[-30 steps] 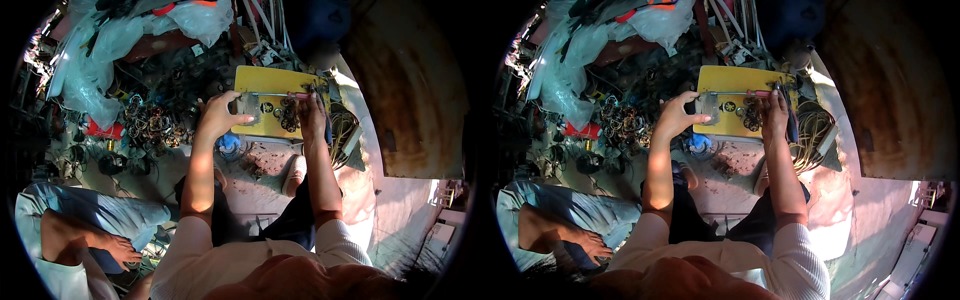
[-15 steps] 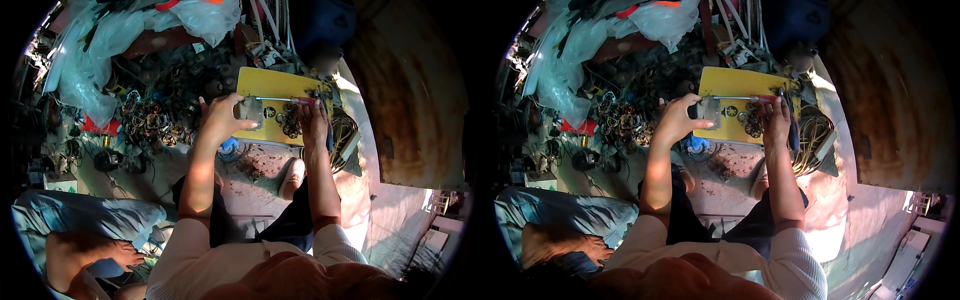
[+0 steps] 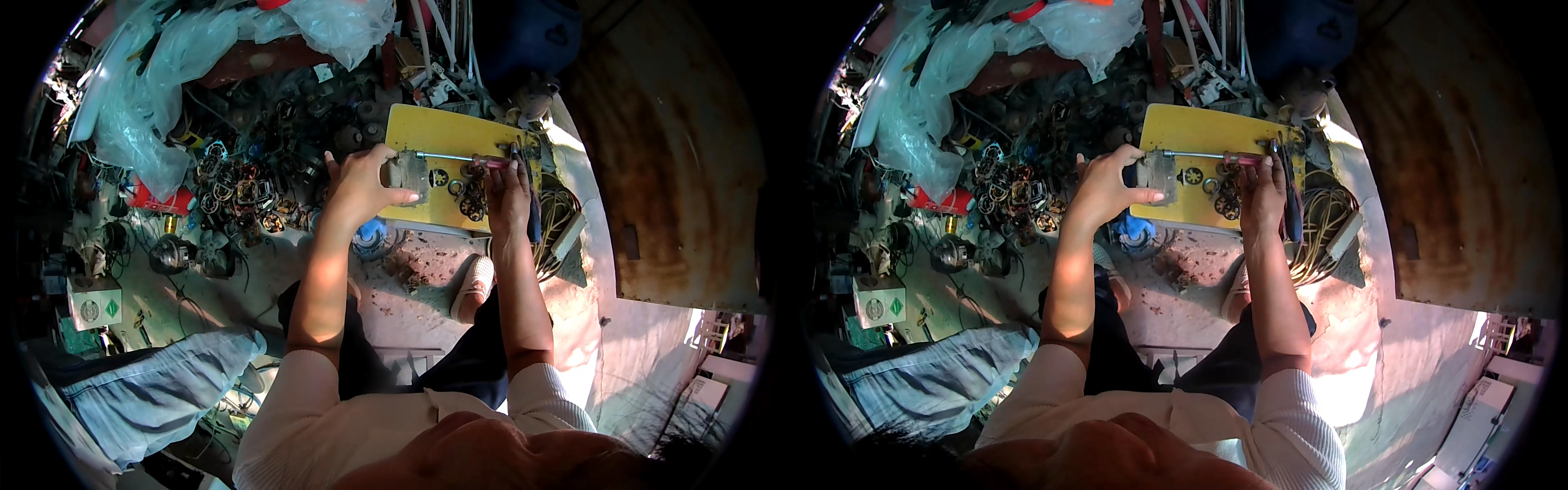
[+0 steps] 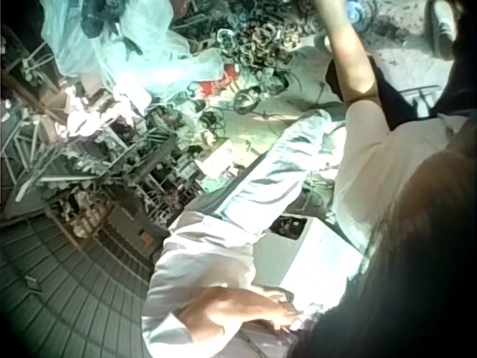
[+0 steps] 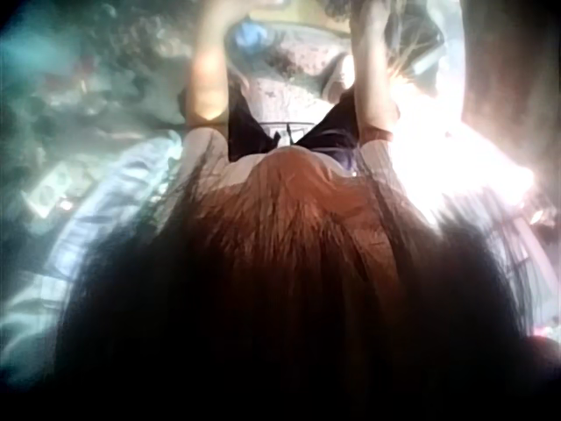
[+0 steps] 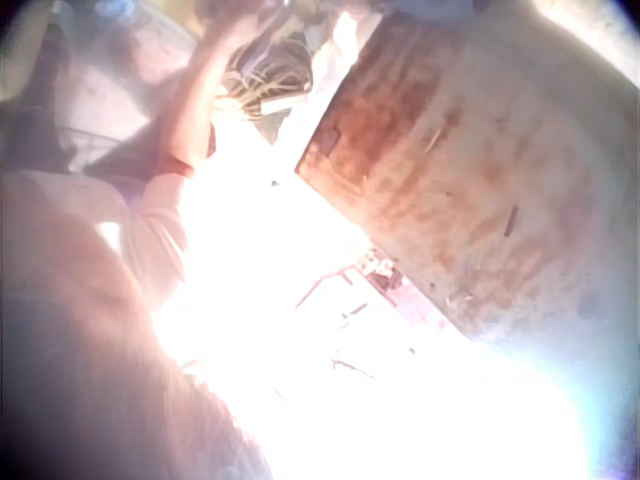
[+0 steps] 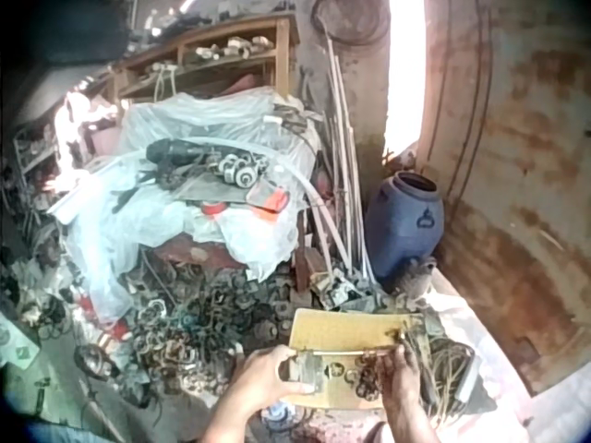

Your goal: The person disassembles a small electric motor with a screwdriver and pliers on a yellow board, removing screws and wires.

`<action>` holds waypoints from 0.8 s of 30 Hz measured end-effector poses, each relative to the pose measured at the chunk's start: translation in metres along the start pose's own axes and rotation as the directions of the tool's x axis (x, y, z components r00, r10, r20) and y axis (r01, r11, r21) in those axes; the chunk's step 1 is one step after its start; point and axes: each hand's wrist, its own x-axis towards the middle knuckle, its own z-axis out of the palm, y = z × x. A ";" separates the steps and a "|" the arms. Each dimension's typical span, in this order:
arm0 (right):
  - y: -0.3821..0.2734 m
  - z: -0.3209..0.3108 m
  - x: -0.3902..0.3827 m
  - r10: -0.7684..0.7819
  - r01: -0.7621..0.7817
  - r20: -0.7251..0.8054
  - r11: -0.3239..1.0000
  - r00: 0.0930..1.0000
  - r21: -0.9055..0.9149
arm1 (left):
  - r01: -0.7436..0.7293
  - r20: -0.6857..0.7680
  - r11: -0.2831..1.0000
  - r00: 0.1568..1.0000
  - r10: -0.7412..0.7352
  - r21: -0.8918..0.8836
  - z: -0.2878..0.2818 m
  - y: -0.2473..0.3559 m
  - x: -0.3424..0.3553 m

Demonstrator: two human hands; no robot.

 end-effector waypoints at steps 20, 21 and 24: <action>-0.011 -0.020 0.015 0.139 -0.131 0.108 0.988 0.984 -0.080 | 0.040 0.020 0.998 0.999 -0.039 -0.052 -0.002 -0.002 -0.003; -0.013 -0.019 0.016 0.121 -0.110 0.115 0.989 0.986 -0.099 | 0.039 0.014 0.998 0.999 -0.038 -0.042 -0.003 -0.003 -0.003; -0.016 -0.022 0.024 0.066 -0.051 0.135 0.992 0.989 -0.114 | 0.032 0.022 0.999 0.999 -0.031 -0.017 0.002 -0.002 -0.001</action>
